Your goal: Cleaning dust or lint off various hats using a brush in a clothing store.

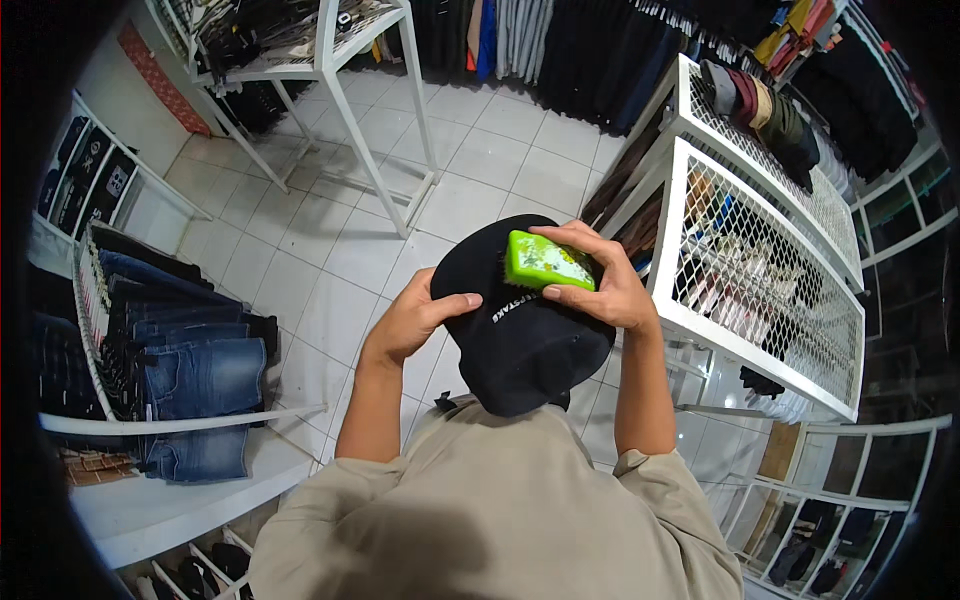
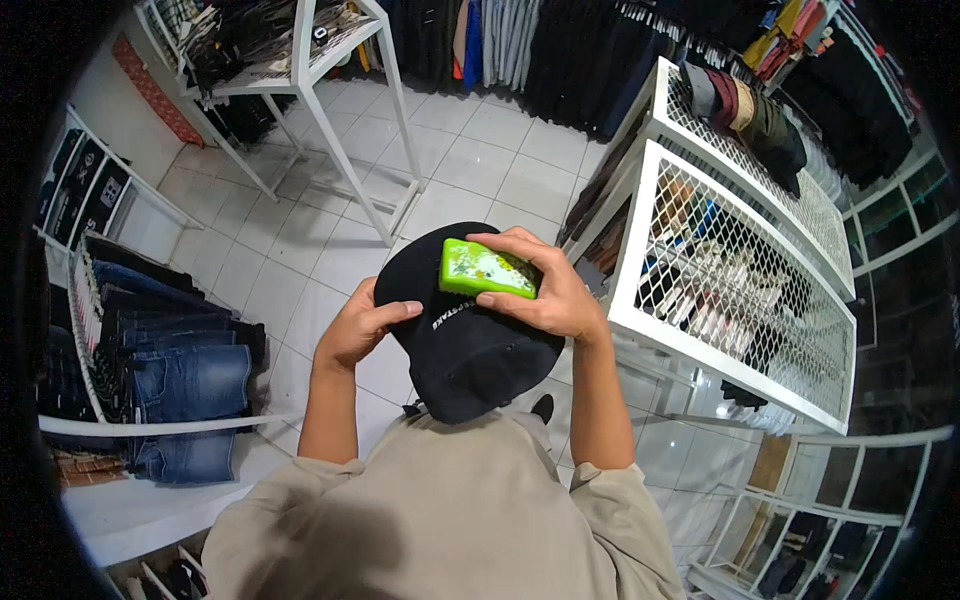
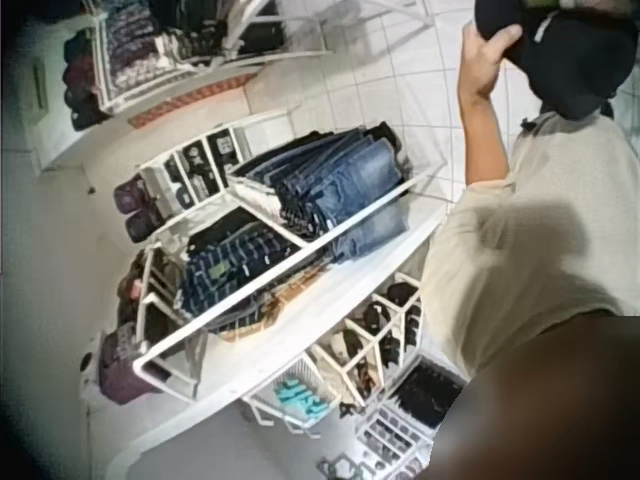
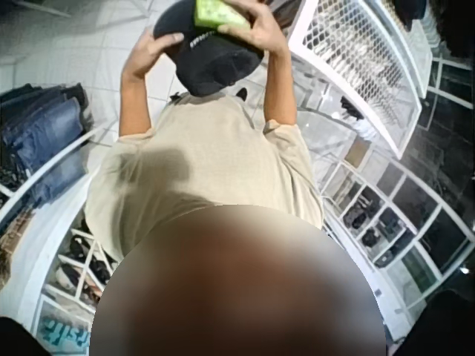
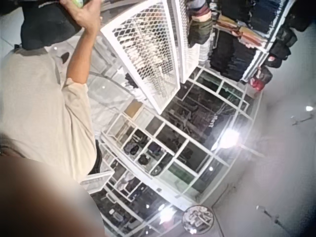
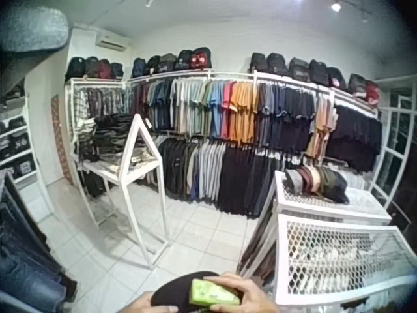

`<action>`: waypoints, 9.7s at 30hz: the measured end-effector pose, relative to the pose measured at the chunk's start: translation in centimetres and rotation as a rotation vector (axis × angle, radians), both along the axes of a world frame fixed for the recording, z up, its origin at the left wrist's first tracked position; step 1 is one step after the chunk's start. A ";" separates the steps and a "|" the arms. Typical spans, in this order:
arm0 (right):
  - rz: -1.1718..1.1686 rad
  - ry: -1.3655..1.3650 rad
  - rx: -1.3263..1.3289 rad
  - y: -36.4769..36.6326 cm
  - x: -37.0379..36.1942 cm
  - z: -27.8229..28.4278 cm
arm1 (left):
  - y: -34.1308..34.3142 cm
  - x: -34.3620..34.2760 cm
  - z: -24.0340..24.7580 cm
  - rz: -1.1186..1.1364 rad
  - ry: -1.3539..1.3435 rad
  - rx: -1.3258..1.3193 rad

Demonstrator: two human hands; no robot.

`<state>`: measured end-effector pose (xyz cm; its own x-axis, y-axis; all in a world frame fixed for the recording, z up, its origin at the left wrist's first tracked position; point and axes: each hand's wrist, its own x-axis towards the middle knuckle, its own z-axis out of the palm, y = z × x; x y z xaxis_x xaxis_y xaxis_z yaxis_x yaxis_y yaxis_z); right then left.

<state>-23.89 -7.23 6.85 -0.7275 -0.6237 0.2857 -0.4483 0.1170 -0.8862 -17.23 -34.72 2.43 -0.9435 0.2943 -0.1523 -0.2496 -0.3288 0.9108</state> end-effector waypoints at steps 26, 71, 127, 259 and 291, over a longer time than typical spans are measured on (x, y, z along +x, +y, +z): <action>-0.381 0.265 0.139 -3.2 1.0 -1.1 | 2.7 1.2 -0.4 0.188 -0.011 -0.036; -0.122 0.292 0.267 -3.1 1.0 2.1 | 2.2 1.2 -2.6 0.139 0.038 -0.131; -0.503 -0.468 -0.751 5.6 7.5 -3.0 | 4.6 0.6 0.6 -0.339 0.043 0.194; -1.002 -0.248 -1.022 23.0 43.2 -8.3 | 27.2 15.7 -3.4 -1.214 0.189 0.222; -1.674 -0.019 0.083 19.3 43.0 -5.9 | 28.6 20.2 -2.7 -1.031 0.214 -0.014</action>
<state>19.08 12.09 0.99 -0.5635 0.7781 0.2776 0.2207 0.4655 -0.8571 2.95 -6.15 -0.31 -0.2446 0.9694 -0.0216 -0.2364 -0.0380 0.9709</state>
